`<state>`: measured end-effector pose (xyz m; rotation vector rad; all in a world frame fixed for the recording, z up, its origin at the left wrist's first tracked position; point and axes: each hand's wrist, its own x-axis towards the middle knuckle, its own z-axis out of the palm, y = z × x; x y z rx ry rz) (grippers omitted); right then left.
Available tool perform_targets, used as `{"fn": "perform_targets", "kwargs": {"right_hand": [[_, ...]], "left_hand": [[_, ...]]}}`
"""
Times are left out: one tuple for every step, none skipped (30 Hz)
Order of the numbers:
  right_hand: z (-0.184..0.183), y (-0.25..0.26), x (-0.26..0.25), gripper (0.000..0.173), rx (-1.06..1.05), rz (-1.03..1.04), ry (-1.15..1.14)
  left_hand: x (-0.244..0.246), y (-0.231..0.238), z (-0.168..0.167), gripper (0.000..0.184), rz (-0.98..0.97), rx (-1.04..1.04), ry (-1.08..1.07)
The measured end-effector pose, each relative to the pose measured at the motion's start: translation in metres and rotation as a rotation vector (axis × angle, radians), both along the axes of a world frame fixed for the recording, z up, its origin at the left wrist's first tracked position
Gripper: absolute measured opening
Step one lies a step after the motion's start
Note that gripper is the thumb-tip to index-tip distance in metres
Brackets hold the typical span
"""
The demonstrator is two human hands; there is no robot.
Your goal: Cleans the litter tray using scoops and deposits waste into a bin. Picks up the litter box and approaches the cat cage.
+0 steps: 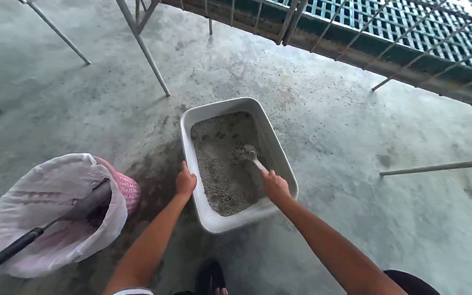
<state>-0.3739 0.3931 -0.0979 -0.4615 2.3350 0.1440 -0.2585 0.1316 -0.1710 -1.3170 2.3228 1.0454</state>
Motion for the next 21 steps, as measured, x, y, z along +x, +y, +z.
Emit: {"fn": "perform_targets", "kwargs": {"right_hand": [[0.005, -0.011, -0.009, 0.053, -0.003, -0.008, -0.001], [0.012, -0.01, -0.013, 0.051, 0.005, -0.006, -0.006], [0.022, 0.002, -0.012, 0.05, 0.032, 0.005, -0.019], [0.035, 0.021, -0.006, 0.05, 0.072, 0.025, -0.039], [0.048, 0.043, 0.004, 0.05, 0.12, 0.052, -0.061], [0.056, 0.065, 0.016, 0.051, 0.167, 0.072, -0.087], [0.056, 0.082, 0.027, 0.052, 0.206, 0.088, -0.111], [0.049, 0.092, 0.032, 0.055, 0.225, 0.094, -0.121], [0.039, 0.092, 0.032, 0.057, 0.216, 0.09, -0.109], [0.027, 0.083, 0.026, 0.058, 0.177, 0.083, -0.081], [0.016, 0.065, 0.014, 0.059, 0.136, 0.081, -0.047], [0.006, 0.045, -0.001, 0.059, 0.098, 0.084, -0.008], [-0.002, 0.027, -0.016, 0.059, 0.077, 0.092, 0.019], [-0.005, 0.018, -0.025, 0.06, 0.07, 0.107, 0.029], [-0.004, 0.02, -0.025, 0.06, 0.07, 0.13, 0.018], [0.004, 0.033, -0.018, 0.059, 0.076, 0.169, -0.01], [0.016, 0.049, -0.009, 0.058, 0.094, 0.23, -0.052], [0.03, 0.066, 0.004, 0.057, 0.115, 0.305, -0.097], [0.04, 0.084, 0.02, 0.057, 0.14, 0.379, -0.148], [0.044, 0.099, 0.035, 0.057, 0.157, 0.438, -0.193], [0.042, 0.106, 0.044, 0.058, 0.163, 0.467, -0.219]], "left_hand": [[0.001, 0.0, -0.001, 0.076, 0.02, -0.001, 0.006], [0.002, 0.0, -0.001, 0.076, 0.036, -0.002, 0.013], [0.003, 0.002, -0.003, 0.076, 0.049, -0.007, 0.011], [0.001, 0.004, -0.004, 0.076, 0.058, -0.009, 0.007], [-0.001, 0.003, -0.004, 0.076, 0.063, -0.015, 0.001], [-0.002, 0.003, -0.003, 0.075, 0.063, -0.019, -0.013], [-0.003, 0.004, -0.003, 0.075, 0.06, -0.022, -0.032], [-0.005, 0.005, -0.001, 0.075, 0.054, -0.022, -0.055], [-0.007, 0.006, 0.001, 0.076, 0.045, -0.018, -0.075], [-0.007, 0.007, 0.002, 0.076, 0.037, -0.018, -0.088], [-0.007, 0.007, 0.002, 0.077, 0.032, -0.018, -0.094], [-0.007, 0.006, 0.001, 0.077, 0.03, -0.021, -0.093], [-0.009, 0.002, 0.002, 0.077, 0.03, -0.029, -0.086], [-0.011, -0.004, 0.003, 0.076, 0.026, -0.037, -0.074], [-0.012, -0.012, 0.005, 0.075, 0.016, -0.039, -0.061], [-0.013, -0.02, 0.007, 0.074, 0.0, -0.039, -0.048], [-0.016, -0.031, 0.009, 0.072, -0.014, -0.043, -0.028], [-0.019, -0.041, 0.01, 0.07, -0.024, -0.045, -0.009], [-0.02, -0.048, 0.008, 0.068, -0.029, -0.043, 0.003], [-0.019, -0.05, 0.005, 0.067, -0.025, -0.044, 0.013], [-0.02, -0.05, 0.002, 0.066, -0.012, -0.043, 0.026]]}}
